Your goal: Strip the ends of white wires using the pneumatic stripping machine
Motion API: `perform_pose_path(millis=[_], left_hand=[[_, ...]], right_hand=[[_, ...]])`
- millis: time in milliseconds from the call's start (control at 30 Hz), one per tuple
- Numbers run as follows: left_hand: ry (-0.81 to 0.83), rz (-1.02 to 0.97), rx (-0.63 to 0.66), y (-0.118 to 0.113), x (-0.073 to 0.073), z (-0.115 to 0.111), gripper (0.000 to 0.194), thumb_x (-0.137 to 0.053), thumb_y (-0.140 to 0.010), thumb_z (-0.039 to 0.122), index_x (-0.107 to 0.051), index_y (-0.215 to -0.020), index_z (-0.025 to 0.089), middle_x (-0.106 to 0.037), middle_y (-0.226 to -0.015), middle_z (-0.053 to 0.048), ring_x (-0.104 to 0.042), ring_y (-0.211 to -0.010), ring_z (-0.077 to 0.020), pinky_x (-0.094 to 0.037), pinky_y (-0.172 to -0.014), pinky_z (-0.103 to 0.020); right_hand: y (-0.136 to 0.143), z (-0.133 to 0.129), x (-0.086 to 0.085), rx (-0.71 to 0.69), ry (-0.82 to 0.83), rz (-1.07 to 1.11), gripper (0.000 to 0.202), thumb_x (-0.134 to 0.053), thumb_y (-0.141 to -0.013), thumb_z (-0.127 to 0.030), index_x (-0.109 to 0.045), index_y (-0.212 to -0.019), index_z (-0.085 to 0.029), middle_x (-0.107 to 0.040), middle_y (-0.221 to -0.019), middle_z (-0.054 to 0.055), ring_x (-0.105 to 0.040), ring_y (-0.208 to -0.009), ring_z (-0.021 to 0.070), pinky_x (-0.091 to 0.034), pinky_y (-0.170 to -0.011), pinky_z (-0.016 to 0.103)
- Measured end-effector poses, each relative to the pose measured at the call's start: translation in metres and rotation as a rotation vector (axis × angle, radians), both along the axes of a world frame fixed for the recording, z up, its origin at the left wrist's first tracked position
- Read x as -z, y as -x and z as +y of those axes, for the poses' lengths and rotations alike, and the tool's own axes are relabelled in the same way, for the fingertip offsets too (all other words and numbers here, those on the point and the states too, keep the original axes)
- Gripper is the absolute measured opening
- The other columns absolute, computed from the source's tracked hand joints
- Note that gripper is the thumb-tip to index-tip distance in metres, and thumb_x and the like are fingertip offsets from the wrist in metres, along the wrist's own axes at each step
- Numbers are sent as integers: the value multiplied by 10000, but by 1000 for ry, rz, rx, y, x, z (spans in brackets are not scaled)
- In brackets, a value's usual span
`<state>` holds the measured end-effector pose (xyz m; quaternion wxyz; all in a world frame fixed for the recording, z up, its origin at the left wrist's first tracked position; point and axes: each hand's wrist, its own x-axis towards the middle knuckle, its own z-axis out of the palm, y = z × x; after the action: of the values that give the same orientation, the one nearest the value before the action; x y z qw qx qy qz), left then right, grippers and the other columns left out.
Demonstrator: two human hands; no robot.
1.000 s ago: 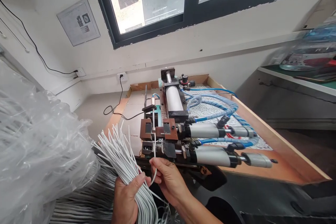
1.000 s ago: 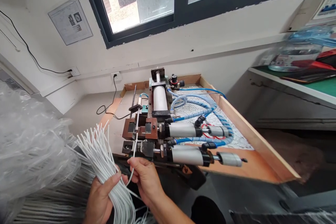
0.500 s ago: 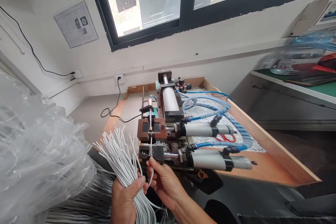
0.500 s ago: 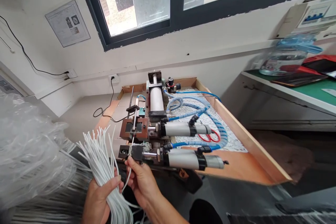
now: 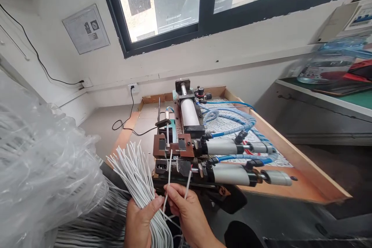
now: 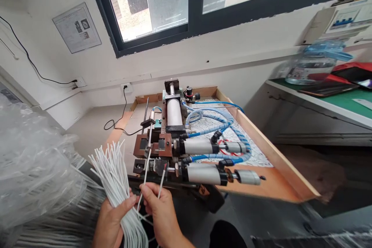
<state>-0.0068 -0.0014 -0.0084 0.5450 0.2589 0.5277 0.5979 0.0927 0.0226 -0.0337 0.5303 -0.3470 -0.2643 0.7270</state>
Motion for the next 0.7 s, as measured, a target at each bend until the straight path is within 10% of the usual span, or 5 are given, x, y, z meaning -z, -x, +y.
perform_pose_path(millis=[700], left_hand=[[-111,21,-22,8,3,-4,74,-621,-644,174,-556,-669,151,-533,-441,46,-468,-409,-79,-364,-448,-211]], right_hand=[[-13,-2,2,-148,-52,-72,287,-650,-628,-344,-498,-516,-130,-258,-385,-102,-154,-377,29,-84,-378,209]])
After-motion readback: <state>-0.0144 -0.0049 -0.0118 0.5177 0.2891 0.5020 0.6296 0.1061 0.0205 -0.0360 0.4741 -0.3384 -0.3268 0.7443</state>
